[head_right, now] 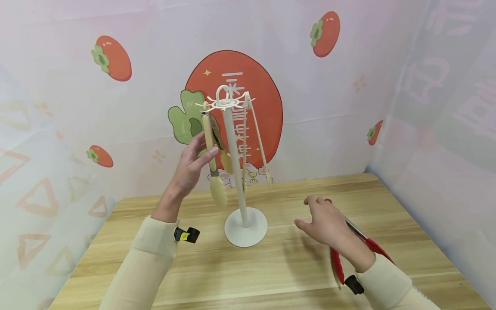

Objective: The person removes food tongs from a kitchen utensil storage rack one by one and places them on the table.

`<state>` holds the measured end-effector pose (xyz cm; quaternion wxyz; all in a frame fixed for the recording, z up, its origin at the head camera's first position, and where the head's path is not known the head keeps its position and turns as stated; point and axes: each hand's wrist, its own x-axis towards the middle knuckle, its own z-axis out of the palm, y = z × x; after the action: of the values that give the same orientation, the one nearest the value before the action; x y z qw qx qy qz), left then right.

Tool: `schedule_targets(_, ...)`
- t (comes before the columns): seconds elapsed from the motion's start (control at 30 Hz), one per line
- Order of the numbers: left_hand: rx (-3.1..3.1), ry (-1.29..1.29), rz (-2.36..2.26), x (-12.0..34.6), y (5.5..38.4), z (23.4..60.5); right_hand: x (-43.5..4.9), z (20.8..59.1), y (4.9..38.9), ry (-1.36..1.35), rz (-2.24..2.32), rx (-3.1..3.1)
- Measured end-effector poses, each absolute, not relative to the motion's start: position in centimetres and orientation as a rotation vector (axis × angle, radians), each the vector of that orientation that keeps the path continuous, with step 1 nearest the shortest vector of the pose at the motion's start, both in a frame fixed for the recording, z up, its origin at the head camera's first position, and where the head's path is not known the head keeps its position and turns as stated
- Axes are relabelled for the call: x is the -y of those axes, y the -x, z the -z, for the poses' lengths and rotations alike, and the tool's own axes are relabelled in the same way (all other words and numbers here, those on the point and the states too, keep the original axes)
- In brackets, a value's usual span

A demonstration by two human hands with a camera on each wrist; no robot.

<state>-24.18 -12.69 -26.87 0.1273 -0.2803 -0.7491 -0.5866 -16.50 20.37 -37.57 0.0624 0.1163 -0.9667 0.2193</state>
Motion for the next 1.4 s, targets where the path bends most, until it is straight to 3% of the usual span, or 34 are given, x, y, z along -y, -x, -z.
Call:
schedule_targets(0.87, 2.143, 0.889, 1.786, 12.7, 25.0, 26.4, -19.6, 37.5, 16.3, -0.389, -0.679, 2.920)
schedule_targets(1.4, 2.130, 0.742, 1.745, 13.0, 24.3, 26.0, -18.0, 36.1, 16.3, -0.424, -0.775, 2.725)
